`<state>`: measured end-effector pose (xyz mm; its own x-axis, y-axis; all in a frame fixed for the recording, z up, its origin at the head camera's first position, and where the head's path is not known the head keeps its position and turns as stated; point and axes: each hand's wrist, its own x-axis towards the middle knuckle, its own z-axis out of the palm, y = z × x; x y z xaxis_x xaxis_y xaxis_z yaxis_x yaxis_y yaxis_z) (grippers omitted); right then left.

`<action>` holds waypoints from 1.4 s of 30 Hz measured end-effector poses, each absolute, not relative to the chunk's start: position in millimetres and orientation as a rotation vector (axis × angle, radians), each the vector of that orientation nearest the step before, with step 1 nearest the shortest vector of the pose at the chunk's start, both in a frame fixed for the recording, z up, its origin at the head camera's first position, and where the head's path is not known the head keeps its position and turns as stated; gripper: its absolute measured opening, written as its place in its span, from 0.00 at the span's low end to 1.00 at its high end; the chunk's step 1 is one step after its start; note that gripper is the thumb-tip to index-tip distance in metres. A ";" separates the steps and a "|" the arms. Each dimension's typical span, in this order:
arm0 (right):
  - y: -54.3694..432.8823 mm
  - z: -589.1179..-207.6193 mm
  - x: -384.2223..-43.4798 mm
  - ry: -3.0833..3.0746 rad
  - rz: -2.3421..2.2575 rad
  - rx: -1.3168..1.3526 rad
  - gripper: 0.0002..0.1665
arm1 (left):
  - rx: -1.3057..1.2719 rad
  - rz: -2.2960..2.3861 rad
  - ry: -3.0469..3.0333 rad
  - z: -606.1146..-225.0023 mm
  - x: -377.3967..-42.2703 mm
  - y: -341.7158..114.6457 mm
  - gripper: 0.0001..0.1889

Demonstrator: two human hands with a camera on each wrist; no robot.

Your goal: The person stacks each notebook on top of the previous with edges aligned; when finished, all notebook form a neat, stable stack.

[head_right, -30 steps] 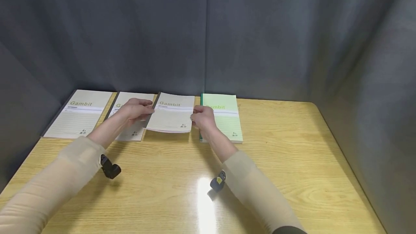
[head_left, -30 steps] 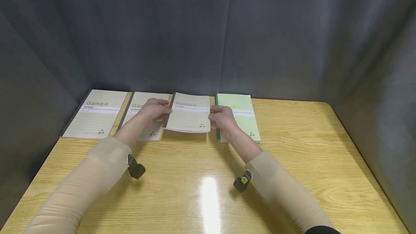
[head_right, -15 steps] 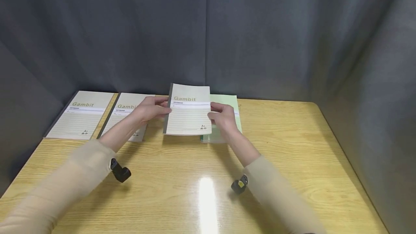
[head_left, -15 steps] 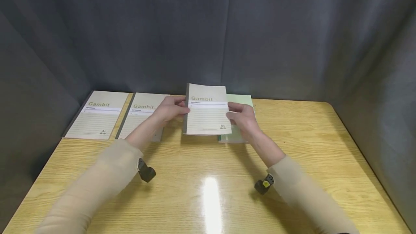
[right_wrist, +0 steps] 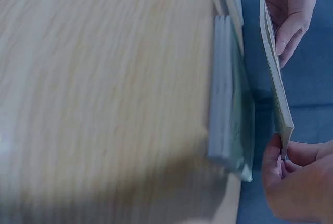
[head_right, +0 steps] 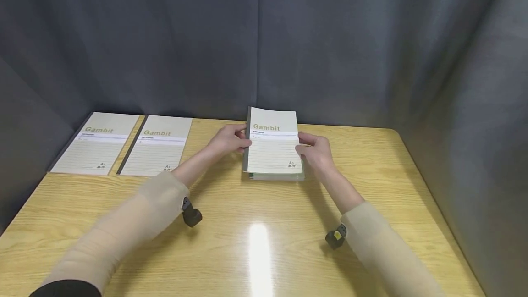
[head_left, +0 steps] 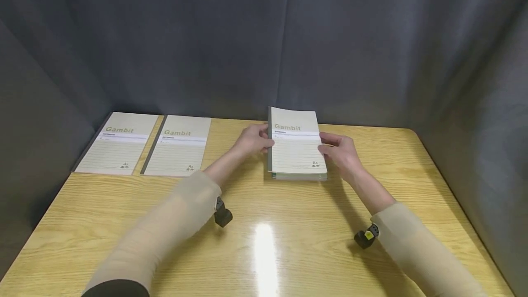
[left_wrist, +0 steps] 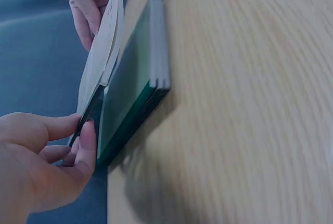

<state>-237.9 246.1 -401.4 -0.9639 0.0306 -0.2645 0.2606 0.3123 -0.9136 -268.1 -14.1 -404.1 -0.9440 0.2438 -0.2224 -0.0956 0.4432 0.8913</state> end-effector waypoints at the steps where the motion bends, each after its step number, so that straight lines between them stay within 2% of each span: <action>1: 248.5 -403.6 -238.8 2.380 -1.708 0.273 0.32 | 0.127 1.494 2.390 -406.1 -268.6 -10.8 0.38; 20: 258.0 -426.6 -251.5 2.597 -1.547 0.239 0.30 | 0.097 1.323 2.627 -428.8 -270.6 20.6 0.29; 29: 254.6 -430.2 -249.0 2.737 -1.373 0.174 0.29 | 0.150 1.279 2.702 -432.1 -268.8 19.3 0.19; 37: 252.6 -434.6 -247.6 2.798 -1.283 0.156 0.29 | 0.149 1.245 2.707 -432.3 -262.2 16.2 0.23; 42: 250.9 -436.0 -244.8 2.871 -1.181 0.074 0.29 | 0.194 1.238 2.712 -434.6 -262.8 14.5 0.15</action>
